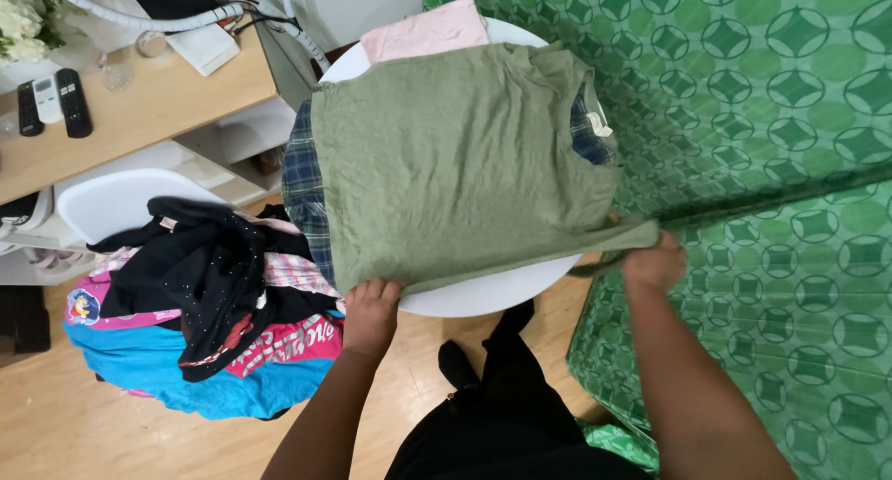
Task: The person folds a pair of green plaid shorts on a white round table, then folds a black t-shirt with a rocket graphic. Both items are folded neatly and stacked on the table.
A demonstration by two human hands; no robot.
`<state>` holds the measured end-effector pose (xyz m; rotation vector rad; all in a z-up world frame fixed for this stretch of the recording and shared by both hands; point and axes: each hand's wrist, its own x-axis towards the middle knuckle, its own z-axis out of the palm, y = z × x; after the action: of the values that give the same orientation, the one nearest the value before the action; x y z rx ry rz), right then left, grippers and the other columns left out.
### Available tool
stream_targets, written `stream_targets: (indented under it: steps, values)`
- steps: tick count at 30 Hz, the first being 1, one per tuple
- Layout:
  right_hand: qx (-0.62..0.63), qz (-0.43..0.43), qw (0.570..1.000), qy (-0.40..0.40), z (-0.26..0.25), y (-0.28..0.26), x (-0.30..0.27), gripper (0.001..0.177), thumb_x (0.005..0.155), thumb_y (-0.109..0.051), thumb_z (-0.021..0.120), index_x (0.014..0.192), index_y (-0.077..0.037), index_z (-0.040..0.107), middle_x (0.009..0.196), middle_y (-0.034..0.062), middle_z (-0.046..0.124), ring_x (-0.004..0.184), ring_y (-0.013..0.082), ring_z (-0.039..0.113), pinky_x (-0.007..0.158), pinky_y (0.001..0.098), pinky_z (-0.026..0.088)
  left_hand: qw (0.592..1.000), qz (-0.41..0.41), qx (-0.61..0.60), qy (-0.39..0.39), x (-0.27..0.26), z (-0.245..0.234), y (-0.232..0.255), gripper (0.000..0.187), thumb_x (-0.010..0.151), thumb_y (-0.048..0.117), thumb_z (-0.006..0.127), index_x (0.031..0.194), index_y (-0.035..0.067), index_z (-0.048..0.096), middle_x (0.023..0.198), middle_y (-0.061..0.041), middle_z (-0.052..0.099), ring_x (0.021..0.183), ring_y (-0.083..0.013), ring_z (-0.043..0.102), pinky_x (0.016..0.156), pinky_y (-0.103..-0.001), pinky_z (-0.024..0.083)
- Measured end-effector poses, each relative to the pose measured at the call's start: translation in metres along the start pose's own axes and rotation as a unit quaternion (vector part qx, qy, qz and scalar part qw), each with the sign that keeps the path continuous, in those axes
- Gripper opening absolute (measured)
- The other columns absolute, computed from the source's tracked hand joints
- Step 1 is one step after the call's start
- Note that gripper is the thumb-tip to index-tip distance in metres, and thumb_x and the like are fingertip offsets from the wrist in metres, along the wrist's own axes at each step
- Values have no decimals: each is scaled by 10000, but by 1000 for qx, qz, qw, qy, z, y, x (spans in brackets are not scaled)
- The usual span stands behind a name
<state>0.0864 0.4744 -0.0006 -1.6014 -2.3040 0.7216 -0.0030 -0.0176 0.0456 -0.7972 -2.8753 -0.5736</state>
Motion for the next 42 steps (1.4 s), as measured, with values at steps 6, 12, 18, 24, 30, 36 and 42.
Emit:
stream_targets:
  steps: [6, 12, 18, 24, 30, 36, 42]
  values:
    - [556, 98, 822, 75, 27, 74, 67, 338, 1118, -275, 546, 1344, -27, 503, 1275, 161, 630, 1078, 294, 710, 869, 464, 685, 998, 15, 51, -20, 0, 16, -4, 307, 847, 104, 593, 1123, 181, 705, 1010, -62, 616, 994, -316, 582, 905, -485, 462]
    - [362, 196, 899, -151, -60, -49, -2, 365, 1067, -380, 488, 1326, -123, 468, 977, 61, 674, 695, 177, 631, 572, 365, 530, 993, -111, 40, -1, 15, -2, -15, 331, 675, 148, 735, 1002, 160, 687, 1025, -112, 619, 1035, -355, 581, 875, -492, 466]
    - [314, 113, 935, -122, -1, 11, 55, 373, 969, -142, 516, 1303, -83, 669, 1101, 80, 703, 881, 216, 660, 667, 405, 527, 985, -164, -51, 35, 7, 24, -59, 244, 863, 150, 711, 1103, 163, 668, 1017, -91, 718, 1032, -345, 664, 950, -490, 481]
    - [32, 70, 950, -303, -8, 10, 32, 483, 898, -34, 616, 1373, -124, 619, 1220, 176, 697, 984, 309, 659, 802, 428, 521, 982, -156, 47, -91, -2, -11, -47, 331, 785, 298, 695, 1103, 214, 731, 1011, -97, 744, 999, -329, 680, 971, -509, 452]
    - [67, -32, 947, -313, -7, -12, 32, 553, 865, 88, 517, 1344, -127, 690, 1332, 191, 699, 1043, 294, 698, 854, 401, 540, 995, -74, -54, -41, -8, -15, -51, 353, 777, 369, 693, 1066, 182, 771, 1065, -125, 753, 1039, -383, 647, 1017, -526, 414]
    - [27, -261, 954, -142, 39, -26, 68, 394, 963, 14, 580, 1283, -157, 734, 1428, 167, 591, 1167, 329, 677, 990, 397, 548, 821, -389, -385, -165, 15, 0, -55, 487, 933, 528, 599, 1153, 131, 774, 1108, -122, 757, 1020, -355, 692, 937, -432, 511]
    - [-25, -424, 901, -89, 45, -82, 51, 572, 865, -16, 624, 1423, -140, 592, 1589, 181, 450, 1437, 460, 407, 1116, 529, 426, 954, -272, 105, -73, 41, 18, -35, 479, 984, 426, 569, 1387, 173, 633, 1280, -144, 676, 1205, -378, 614, 1063, -442, 496]
